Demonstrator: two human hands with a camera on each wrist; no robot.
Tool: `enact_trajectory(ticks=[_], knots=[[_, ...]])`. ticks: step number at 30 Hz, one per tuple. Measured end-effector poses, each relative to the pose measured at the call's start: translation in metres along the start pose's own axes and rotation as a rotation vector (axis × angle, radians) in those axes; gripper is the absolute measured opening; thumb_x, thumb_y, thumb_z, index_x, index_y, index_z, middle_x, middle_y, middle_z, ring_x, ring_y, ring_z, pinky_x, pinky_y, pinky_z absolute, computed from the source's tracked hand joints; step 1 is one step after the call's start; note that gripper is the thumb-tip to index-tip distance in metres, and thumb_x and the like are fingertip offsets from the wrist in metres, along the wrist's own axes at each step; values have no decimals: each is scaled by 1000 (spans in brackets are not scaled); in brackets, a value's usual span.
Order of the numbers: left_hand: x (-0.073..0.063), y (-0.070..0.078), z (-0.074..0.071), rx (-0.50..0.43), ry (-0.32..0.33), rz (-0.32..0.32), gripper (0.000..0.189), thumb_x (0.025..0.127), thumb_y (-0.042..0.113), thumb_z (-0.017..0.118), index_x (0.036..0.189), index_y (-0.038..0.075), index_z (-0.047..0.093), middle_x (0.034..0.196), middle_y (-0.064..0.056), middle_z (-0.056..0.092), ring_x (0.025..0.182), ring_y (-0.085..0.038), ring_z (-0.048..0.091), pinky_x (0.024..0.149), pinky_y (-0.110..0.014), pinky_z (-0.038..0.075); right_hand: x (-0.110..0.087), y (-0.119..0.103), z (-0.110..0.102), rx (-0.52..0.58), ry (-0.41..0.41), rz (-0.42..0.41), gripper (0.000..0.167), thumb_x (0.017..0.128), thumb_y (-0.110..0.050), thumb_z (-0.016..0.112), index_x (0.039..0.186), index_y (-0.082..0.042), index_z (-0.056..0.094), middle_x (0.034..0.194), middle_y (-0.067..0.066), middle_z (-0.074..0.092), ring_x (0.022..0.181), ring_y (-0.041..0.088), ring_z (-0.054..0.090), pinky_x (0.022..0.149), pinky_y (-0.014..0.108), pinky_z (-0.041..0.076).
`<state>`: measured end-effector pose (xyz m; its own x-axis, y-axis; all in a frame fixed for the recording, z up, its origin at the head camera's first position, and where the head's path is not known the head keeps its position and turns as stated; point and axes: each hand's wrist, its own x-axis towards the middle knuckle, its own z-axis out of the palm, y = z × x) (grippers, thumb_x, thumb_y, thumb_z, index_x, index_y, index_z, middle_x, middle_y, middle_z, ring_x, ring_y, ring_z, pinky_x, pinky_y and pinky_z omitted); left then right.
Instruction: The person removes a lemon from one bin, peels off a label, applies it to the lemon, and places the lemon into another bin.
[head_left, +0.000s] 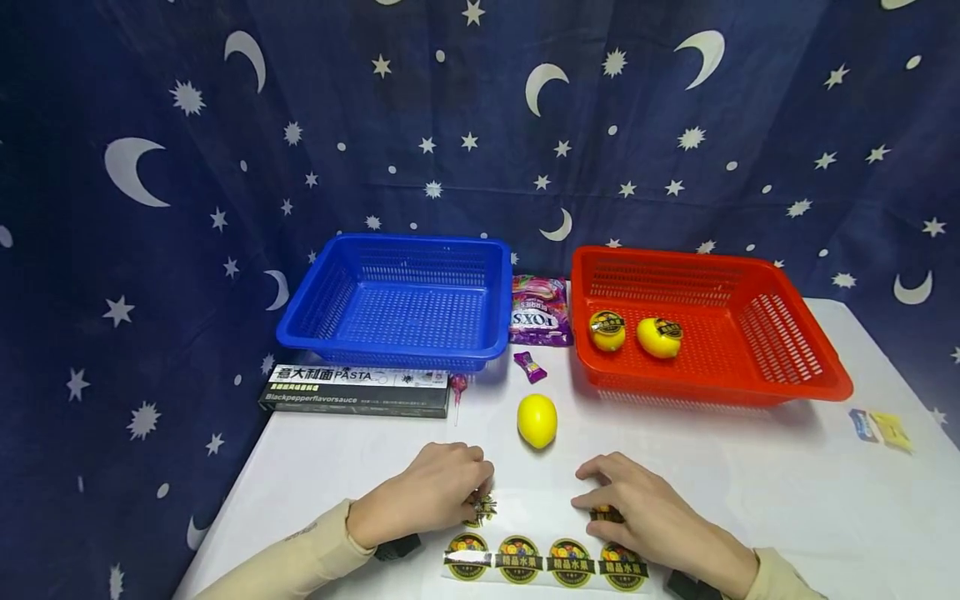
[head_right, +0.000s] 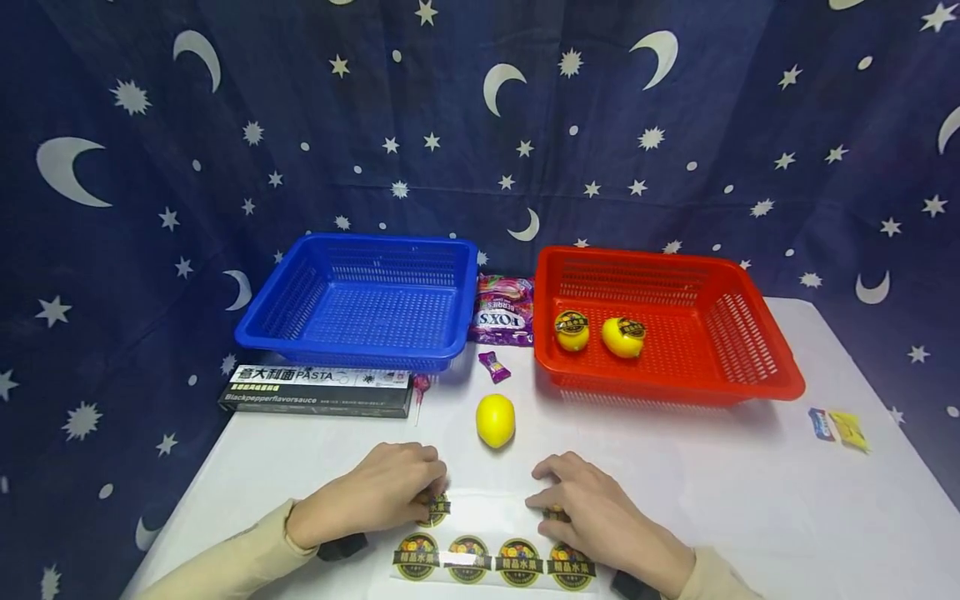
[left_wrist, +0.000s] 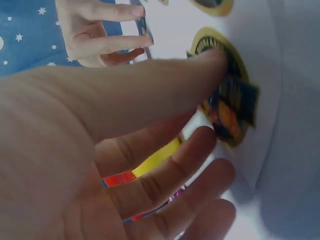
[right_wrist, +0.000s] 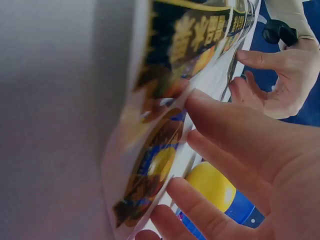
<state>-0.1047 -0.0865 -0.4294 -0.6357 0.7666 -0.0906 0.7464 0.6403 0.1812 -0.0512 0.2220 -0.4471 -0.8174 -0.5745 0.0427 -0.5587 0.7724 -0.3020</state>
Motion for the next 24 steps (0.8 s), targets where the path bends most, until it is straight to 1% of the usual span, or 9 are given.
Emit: enact_trajectory(ticks=[2,6,9,15,17,20,22,24], knots=[[1,0,1,-44,-3,1,25,75,19,89,84,23,66,74,13,53,66,-2,45,56,-20,37,0,0,0,-3,-4,1,28,82,-33,85,110,-32,81,125,-8,64,113,12,58,91,40,55],[4,-2,4,-96,-8,-41,24,77,21,88,92,21,69,79,12,56,67,-3,45,59,-21,38,1,0,0,-3,-19,6,28,83,-33,85,110,-32,81,125,-8,64,113,12,58,91,40,56],[6,-5,5,-131,-17,-83,24,77,27,89,89,22,69,75,12,51,65,-3,43,60,-21,36,1,0,-1,-7,-26,11,28,83,-33,85,110,-32,81,125,-8,64,113,13,58,91,41,56],[11,-12,6,-240,-55,-114,26,77,27,90,80,25,64,66,14,49,62,-2,42,59,-20,34,1,1,-1,-13,-15,4,28,82,-34,85,110,-32,81,124,-8,64,115,14,58,92,41,55],[11,-12,6,-243,-63,-114,28,77,26,90,79,27,62,66,14,48,62,-2,41,59,-20,33,1,1,-1,-15,-8,-1,27,82,-34,85,109,-32,81,124,-8,64,114,14,58,92,41,55],[10,-10,4,-253,-72,-90,29,81,24,87,79,28,58,67,15,47,62,-1,41,60,-19,33,1,2,-1,-20,-4,-10,27,82,-33,85,109,-32,81,124,-7,65,114,14,58,92,41,55],[10,-11,1,-288,-63,-64,26,85,20,83,81,27,58,68,15,47,63,0,41,61,-19,34,2,2,-2,-28,-8,-17,27,82,-33,84,109,-31,81,123,-7,65,113,14,59,91,41,56],[12,-12,-4,-362,-30,-40,22,89,16,79,84,25,59,71,14,51,64,0,43,63,-19,36,4,1,-3,-37,-19,-19,27,82,-33,85,109,-31,81,122,-7,66,112,14,59,91,41,56]])
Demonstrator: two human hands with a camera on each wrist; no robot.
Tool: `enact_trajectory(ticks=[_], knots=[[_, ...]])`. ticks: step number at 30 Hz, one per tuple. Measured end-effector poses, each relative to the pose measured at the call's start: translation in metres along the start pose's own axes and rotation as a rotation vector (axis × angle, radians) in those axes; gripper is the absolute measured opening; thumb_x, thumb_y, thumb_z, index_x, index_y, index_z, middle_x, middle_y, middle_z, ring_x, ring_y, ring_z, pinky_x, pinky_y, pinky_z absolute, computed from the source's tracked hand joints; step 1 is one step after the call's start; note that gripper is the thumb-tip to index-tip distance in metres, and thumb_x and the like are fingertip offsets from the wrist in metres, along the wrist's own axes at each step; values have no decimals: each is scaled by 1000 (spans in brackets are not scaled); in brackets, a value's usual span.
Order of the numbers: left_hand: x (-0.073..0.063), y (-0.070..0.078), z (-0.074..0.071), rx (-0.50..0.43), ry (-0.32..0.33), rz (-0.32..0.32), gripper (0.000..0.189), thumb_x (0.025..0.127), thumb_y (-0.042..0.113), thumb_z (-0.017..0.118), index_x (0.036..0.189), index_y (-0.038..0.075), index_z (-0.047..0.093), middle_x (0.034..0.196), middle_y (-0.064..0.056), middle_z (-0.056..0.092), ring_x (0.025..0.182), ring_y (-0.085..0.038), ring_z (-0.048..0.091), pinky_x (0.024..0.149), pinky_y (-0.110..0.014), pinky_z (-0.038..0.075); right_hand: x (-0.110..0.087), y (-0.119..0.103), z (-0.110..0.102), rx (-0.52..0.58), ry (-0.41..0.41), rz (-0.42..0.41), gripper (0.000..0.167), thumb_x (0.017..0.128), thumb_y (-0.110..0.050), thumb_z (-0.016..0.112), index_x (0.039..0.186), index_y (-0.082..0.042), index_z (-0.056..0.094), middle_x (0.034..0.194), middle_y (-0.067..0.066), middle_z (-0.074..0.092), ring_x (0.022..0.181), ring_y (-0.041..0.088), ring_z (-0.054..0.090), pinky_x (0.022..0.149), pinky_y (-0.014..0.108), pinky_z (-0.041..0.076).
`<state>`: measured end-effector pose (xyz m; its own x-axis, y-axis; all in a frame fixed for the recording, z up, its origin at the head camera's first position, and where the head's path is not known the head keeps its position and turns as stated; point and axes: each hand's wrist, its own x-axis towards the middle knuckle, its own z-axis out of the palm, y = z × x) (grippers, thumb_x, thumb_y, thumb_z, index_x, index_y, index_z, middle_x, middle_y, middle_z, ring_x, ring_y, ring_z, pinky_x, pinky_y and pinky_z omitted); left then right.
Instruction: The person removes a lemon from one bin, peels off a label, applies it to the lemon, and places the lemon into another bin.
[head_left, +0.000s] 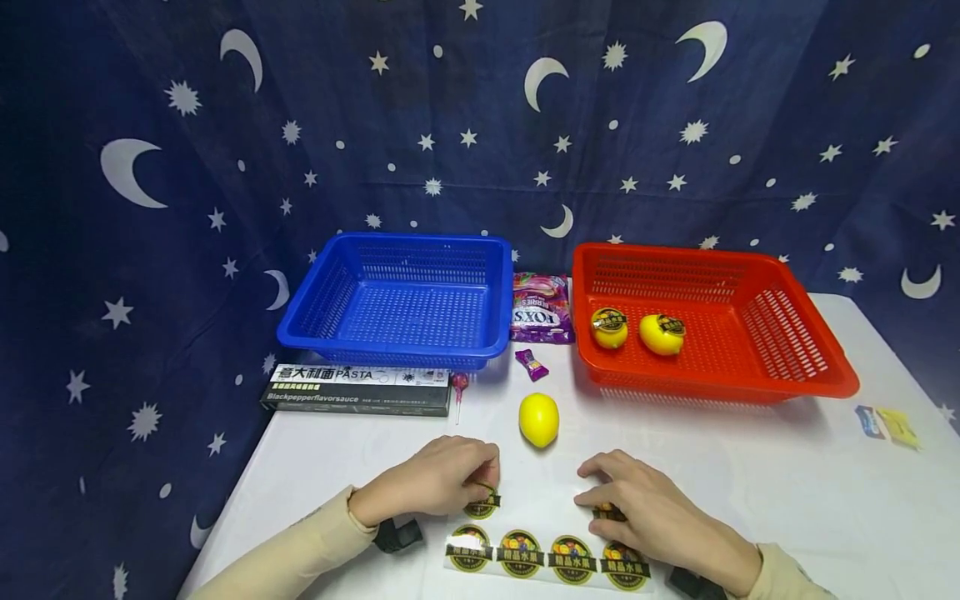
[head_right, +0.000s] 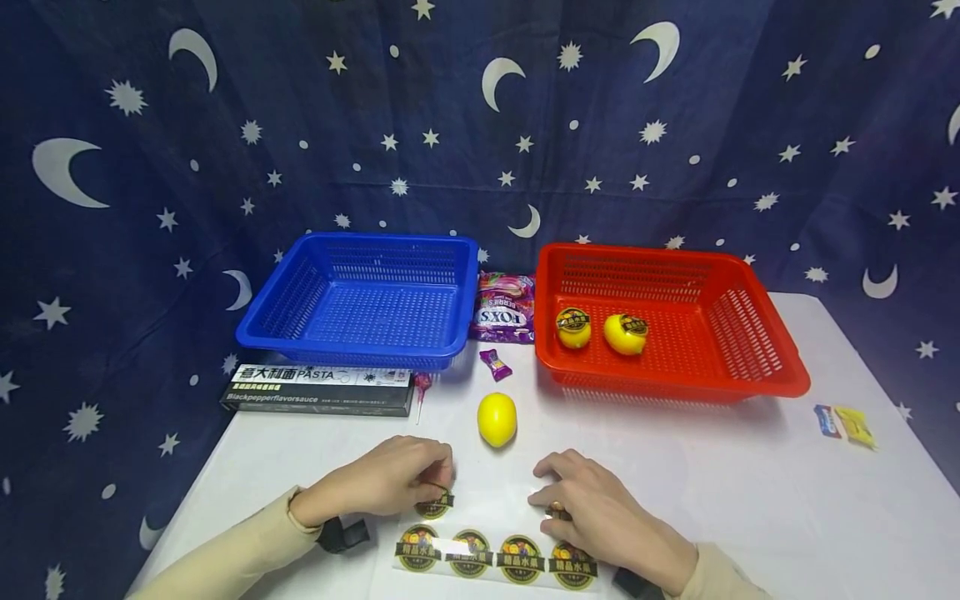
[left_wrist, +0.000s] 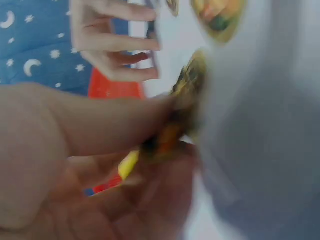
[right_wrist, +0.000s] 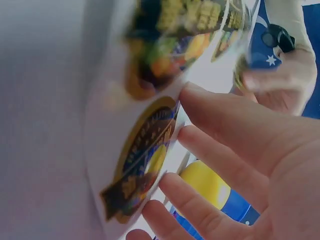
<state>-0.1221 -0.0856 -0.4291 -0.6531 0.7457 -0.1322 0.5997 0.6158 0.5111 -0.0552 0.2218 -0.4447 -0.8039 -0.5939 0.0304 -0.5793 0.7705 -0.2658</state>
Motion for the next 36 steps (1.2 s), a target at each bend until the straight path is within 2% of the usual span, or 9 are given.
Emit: enact_trajectory(ticks=[5,10,14,17,21,27,31,33,36], knots=[[13,1,-15,-238,128,36,14,91,10,75,89,18,65,80,8,63,70,-1,53,66,-19,46,4,0,-3,-16,-31,2,29,81,-34,86,108,-30,81,119,-7,67,109,13,60,90,41,56],[41,4,-15,-464,239,8,11,91,9,76,98,10,67,89,-2,70,75,-3,60,65,-19,51,5,1,-4,-32,7,-36,30,77,-31,88,106,-30,81,115,-6,68,104,14,60,84,38,56],[62,6,-12,-578,325,-35,14,91,6,75,103,5,68,100,-10,72,78,-5,63,70,-19,53,6,3,-4,-39,37,-69,29,75,-28,89,104,-29,82,113,-6,67,101,14,61,81,35,55],[74,6,-11,-621,381,-46,17,90,4,75,105,2,67,102,-12,72,80,-7,64,73,-20,54,7,4,-3,-34,38,-86,29,76,-28,90,104,-30,82,113,-7,67,101,13,61,81,34,55],[83,4,-10,-628,408,-46,19,89,4,77,105,0,67,98,-13,71,80,-9,64,73,-20,54,8,3,-2,-34,35,-85,28,77,-27,89,104,-30,82,113,-7,67,100,13,60,80,33,55],[87,1,-5,-577,384,-97,15,88,9,80,99,8,69,96,-8,74,77,-7,65,66,-21,52,11,4,-5,44,33,-41,25,82,-26,85,106,-30,81,113,-11,68,102,10,62,80,34,56],[87,1,-5,-511,399,-102,10,88,12,80,95,12,73,95,-4,77,76,-8,67,63,-21,50,24,13,-4,192,183,5,22,84,-26,84,106,-25,79,104,-15,71,87,3,63,73,27,53],[87,2,-4,-463,409,-94,8,88,13,80,94,14,76,95,-3,78,75,-8,69,62,-21,49,34,20,-3,257,284,35,27,84,-23,84,110,-20,77,101,-11,73,78,2,62,68,24,51],[86,4,-2,-388,429,-70,6,88,15,81,94,14,79,97,-2,79,76,-9,70,66,-20,50,49,28,-3,353,361,111,40,87,-23,83,124,-16,73,107,-1,75,76,3,65,64,23,53]])
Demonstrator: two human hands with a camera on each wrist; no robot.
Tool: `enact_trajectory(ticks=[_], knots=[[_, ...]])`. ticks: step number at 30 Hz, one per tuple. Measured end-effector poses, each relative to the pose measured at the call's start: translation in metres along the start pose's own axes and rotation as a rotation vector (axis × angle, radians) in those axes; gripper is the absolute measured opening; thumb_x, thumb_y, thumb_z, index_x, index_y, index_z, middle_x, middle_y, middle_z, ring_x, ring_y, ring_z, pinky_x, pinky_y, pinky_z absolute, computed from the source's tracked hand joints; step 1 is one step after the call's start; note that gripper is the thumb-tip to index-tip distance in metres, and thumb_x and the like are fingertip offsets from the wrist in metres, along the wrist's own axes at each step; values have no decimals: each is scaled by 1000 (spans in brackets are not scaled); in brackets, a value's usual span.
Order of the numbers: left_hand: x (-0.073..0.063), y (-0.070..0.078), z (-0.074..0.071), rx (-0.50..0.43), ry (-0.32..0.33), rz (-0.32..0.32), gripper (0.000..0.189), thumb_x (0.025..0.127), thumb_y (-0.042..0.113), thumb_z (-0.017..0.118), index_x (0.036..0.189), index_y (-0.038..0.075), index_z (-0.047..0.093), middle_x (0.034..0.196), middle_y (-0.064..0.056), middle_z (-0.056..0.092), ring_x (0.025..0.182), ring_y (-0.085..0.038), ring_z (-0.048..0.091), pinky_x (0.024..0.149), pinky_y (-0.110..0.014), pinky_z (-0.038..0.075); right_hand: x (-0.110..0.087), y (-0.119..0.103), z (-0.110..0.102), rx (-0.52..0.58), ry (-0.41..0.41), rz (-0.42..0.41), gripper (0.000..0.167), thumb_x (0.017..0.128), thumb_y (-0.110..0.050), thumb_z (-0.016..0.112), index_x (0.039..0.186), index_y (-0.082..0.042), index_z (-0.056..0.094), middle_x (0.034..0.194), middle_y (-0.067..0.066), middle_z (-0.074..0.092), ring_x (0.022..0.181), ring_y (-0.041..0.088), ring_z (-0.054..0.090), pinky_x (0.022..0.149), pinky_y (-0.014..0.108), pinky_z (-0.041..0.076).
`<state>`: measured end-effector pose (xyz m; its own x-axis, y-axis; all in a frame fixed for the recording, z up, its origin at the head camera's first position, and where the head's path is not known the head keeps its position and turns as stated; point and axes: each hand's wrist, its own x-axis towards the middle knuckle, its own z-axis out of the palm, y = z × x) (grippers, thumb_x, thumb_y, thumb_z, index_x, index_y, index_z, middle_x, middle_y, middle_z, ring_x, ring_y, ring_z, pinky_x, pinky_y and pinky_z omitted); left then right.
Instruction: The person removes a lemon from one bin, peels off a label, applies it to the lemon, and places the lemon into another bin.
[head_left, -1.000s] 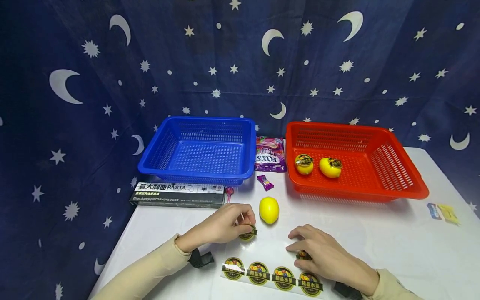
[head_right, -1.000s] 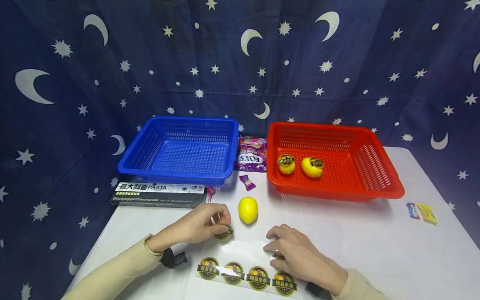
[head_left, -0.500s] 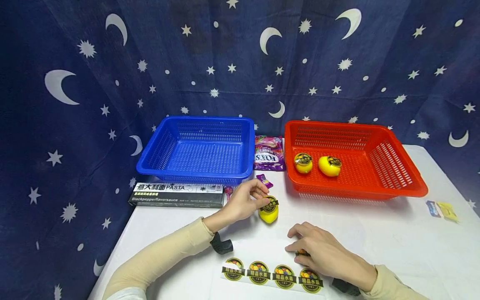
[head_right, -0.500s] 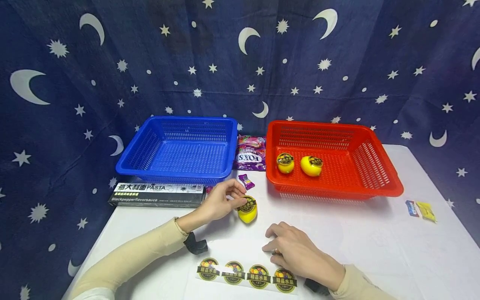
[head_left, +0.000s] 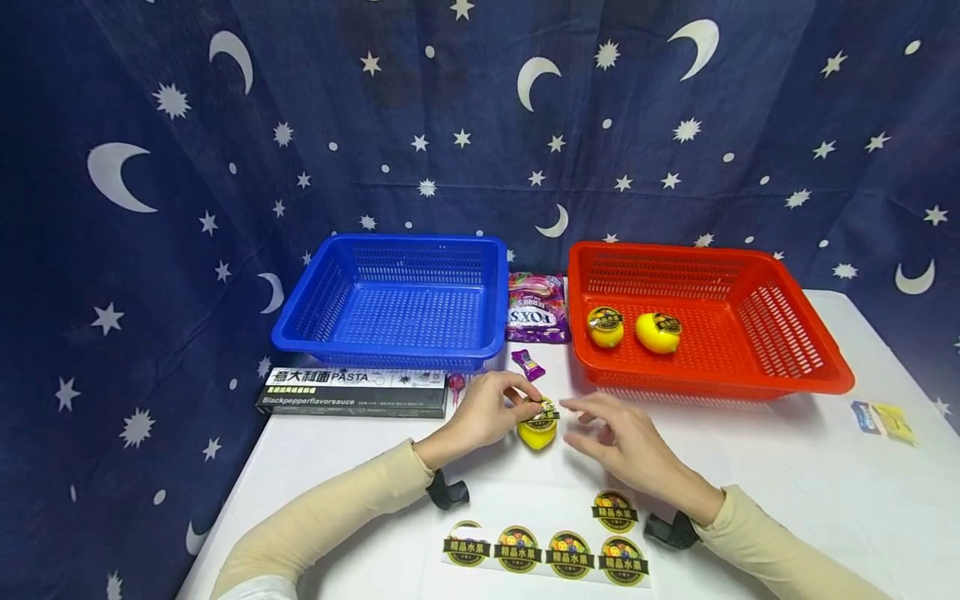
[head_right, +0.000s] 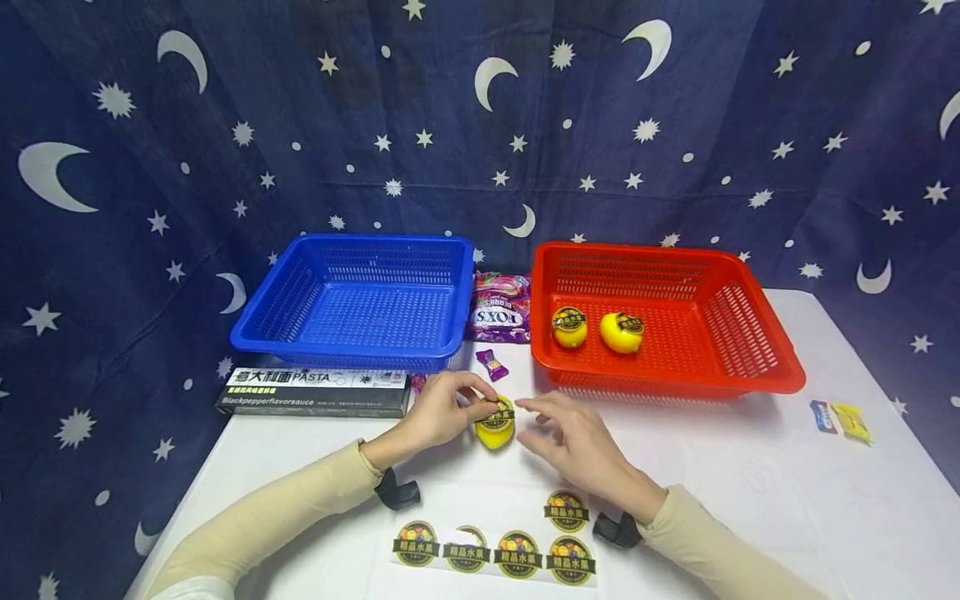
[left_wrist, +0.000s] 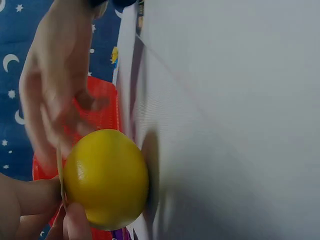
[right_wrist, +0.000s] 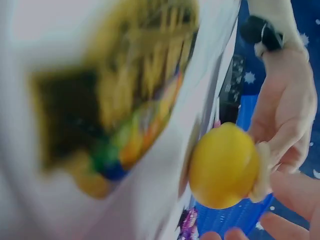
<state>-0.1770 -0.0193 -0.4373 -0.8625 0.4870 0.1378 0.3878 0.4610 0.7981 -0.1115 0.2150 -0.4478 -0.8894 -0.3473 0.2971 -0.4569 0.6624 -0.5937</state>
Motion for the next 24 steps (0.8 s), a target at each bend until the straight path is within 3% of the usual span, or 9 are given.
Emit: enact_trajectory(ticks=[3,9,12,15,20,24], knots=[[-3,0,3,56,23,38,7,89,16,80,95,13,81,99,-2,79,79,-9,71,71,-19,52,13,3,4,28,10,60,43,90,-28,79,132,-17,71,118,3,74,85,6,71,69,24,56],[-6,0,4,120,49,111,14,92,20,78,102,12,82,104,-3,80,87,-13,75,77,-20,56,25,4,12,7,-9,64,33,90,-28,79,123,-20,77,122,-1,76,98,17,72,82,30,51],[-10,-3,0,117,26,95,21,92,25,77,110,13,81,113,-4,79,100,-18,76,82,-24,59,26,4,14,-12,-7,45,32,90,-26,79,122,-21,77,121,-2,77,104,21,72,87,34,48],[-15,-8,-4,105,-5,60,29,91,28,79,117,16,78,119,-4,77,109,-21,75,84,-26,60,25,4,14,-22,10,13,33,90,-23,79,122,-18,77,120,0,77,101,20,75,86,36,52],[-16,-13,-6,87,-22,38,32,89,28,80,118,17,77,120,-3,75,114,-22,73,84,-26,60,26,4,14,-32,28,-45,29,89,-15,79,118,-13,79,117,4,78,104,22,76,87,43,58],[-15,-13,-6,93,-18,34,31,88,27,81,117,16,76,122,-5,74,118,-23,70,95,-33,59,29,5,14,-21,9,-65,26,88,-14,80,113,-9,80,115,5,79,110,25,74,91,45,58]])
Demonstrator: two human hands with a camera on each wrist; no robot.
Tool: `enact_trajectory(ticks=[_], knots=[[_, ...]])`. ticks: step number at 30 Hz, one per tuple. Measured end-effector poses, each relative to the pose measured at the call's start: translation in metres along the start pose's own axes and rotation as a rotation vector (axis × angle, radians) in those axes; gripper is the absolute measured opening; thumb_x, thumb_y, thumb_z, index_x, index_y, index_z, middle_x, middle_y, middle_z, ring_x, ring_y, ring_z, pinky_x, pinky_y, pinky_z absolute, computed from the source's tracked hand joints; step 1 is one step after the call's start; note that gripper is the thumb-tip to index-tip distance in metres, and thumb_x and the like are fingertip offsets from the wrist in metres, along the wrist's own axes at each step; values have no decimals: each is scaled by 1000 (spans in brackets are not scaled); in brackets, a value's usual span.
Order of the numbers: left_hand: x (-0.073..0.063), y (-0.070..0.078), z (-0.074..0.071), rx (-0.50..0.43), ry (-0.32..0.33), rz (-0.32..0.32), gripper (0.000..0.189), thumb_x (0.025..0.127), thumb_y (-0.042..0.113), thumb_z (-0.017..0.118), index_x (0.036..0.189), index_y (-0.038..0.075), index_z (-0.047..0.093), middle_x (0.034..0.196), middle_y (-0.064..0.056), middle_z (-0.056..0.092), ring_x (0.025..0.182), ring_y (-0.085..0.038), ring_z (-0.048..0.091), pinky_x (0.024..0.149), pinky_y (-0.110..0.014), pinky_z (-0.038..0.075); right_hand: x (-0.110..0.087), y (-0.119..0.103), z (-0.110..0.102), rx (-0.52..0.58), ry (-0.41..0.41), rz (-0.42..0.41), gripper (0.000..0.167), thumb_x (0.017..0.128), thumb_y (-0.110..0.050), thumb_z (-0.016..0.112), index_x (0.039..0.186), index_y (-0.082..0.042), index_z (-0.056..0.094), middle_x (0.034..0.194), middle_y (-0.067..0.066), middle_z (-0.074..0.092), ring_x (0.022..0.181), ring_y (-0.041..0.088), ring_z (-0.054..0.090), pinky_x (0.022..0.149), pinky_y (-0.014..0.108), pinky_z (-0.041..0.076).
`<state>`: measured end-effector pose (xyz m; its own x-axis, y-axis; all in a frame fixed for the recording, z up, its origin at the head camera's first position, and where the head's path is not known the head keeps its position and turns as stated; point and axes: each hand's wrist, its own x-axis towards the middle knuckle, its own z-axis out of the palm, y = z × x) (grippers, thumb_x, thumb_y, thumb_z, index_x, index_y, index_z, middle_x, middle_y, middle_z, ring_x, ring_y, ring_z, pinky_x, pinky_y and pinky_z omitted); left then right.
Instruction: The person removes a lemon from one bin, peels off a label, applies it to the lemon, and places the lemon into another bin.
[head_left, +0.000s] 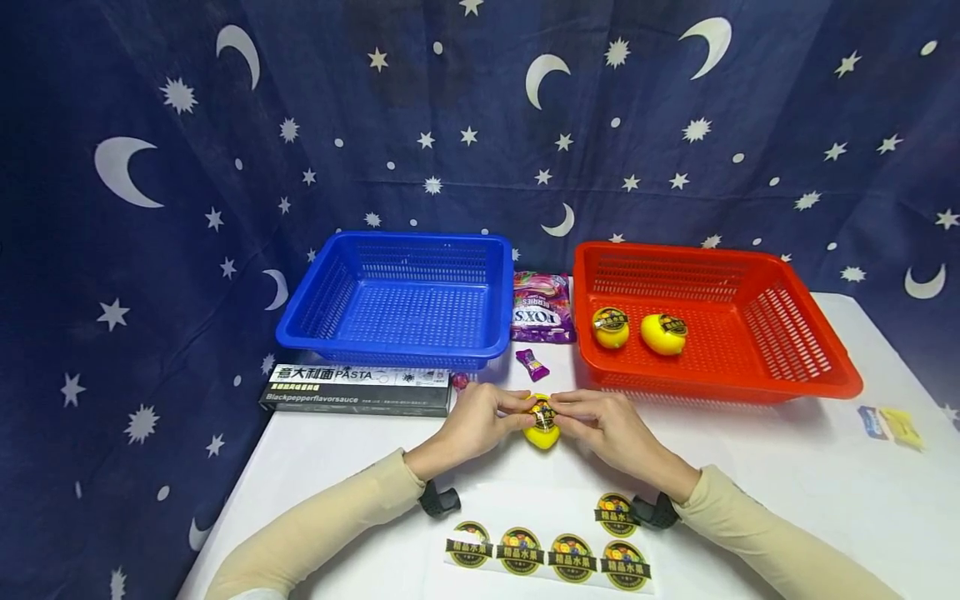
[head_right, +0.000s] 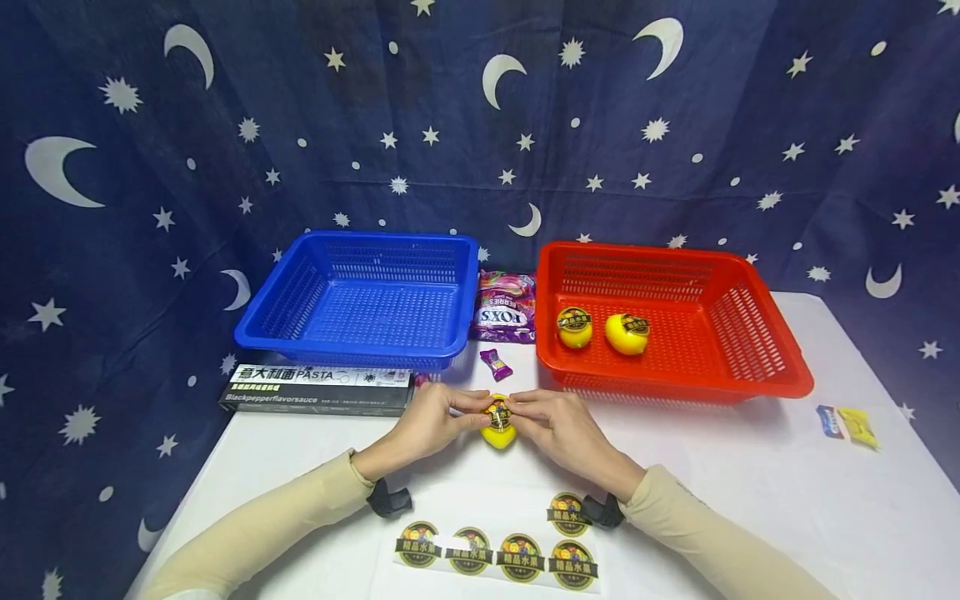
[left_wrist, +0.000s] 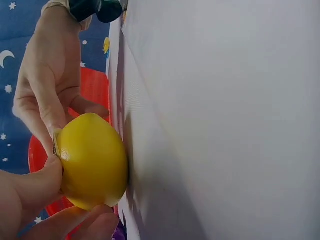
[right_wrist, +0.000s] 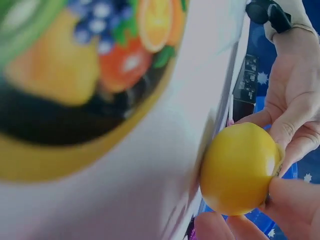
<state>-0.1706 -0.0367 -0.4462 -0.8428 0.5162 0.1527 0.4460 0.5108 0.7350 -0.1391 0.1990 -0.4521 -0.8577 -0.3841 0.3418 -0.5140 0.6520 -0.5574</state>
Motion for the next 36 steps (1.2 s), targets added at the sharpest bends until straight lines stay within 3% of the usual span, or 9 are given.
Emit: enact_trajectory(ticks=[6,10,14,17,20,24,29,33,36], knots=[[0,2,1,17,1,-3,31,87,25,82,116,15,77,121,-6,74,118,-23,70,97,-36,58,3,2,0,137,-45,84,25,85,-14,83,109,-9,80,112,8,79,101,26,77,78,30,63],[-1,4,0,21,-4,9,31,87,25,82,116,16,77,121,-6,75,113,-22,72,86,-26,59,5,1,-1,225,-128,166,51,79,-24,89,125,-12,71,118,8,76,94,20,77,78,25,61],[0,5,-3,27,-17,25,32,86,23,83,117,14,78,115,-6,77,96,-20,78,68,-16,55,8,-2,3,189,-218,135,76,75,-35,92,142,-17,60,122,4,73,81,8,72,72,23,58],[3,8,-6,39,-14,38,28,88,25,81,114,13,80,110,-5,79,87,-18,78,64,-14,53,9,-4,6,137,-232,102,75,74,-33,93,141,-19,61,116,0,72,72,4,65,67,21,55],[7,16,-7,62,44,66,27,92,30,77,112,12,80,114,-5,79,92,-19,78,67,-17,56,5,-8,-2,84,-219,116,72,73,-34,94,137,-20,64,112,-4,72,72,3,63,69,21,50],[15,31,-1,149,166,176,37,97,37,70,119,9,77,131,-8,72,104,-22,76,81,-29,61,-6,-19,-38,86,-223,143,70,69,-33,96,131,-21,66,110,-5,71,82,4,63,70,23,53],[36,46,7,291,237,257,53,97,46,67,136,8,67,146,-10,62,130,-27,64,103,-43,55,-7,-16,-117,94,-183,93,67,69,-27,97,128,-21,66,110,-6,72,89,5,65,66,24,58],[57,50,12,335,218,230,64,97,52,65,145,10,58,153,-10,55,134,-27,61,106,-42,53,7,18,-183,64,-166,235,65,73,-17,93,132,-19,64,114,-16,68,92,4,65,73,20,56],[67,49,17,342,208,214,64,96,53,66,145,12,59,153,-10,56,135,-26,60,102,-39,56,20,59,-215,39,-184,383,65,79,-14,89,137,-13,60,120,-16,65,97,-1,62,78,17,53]])
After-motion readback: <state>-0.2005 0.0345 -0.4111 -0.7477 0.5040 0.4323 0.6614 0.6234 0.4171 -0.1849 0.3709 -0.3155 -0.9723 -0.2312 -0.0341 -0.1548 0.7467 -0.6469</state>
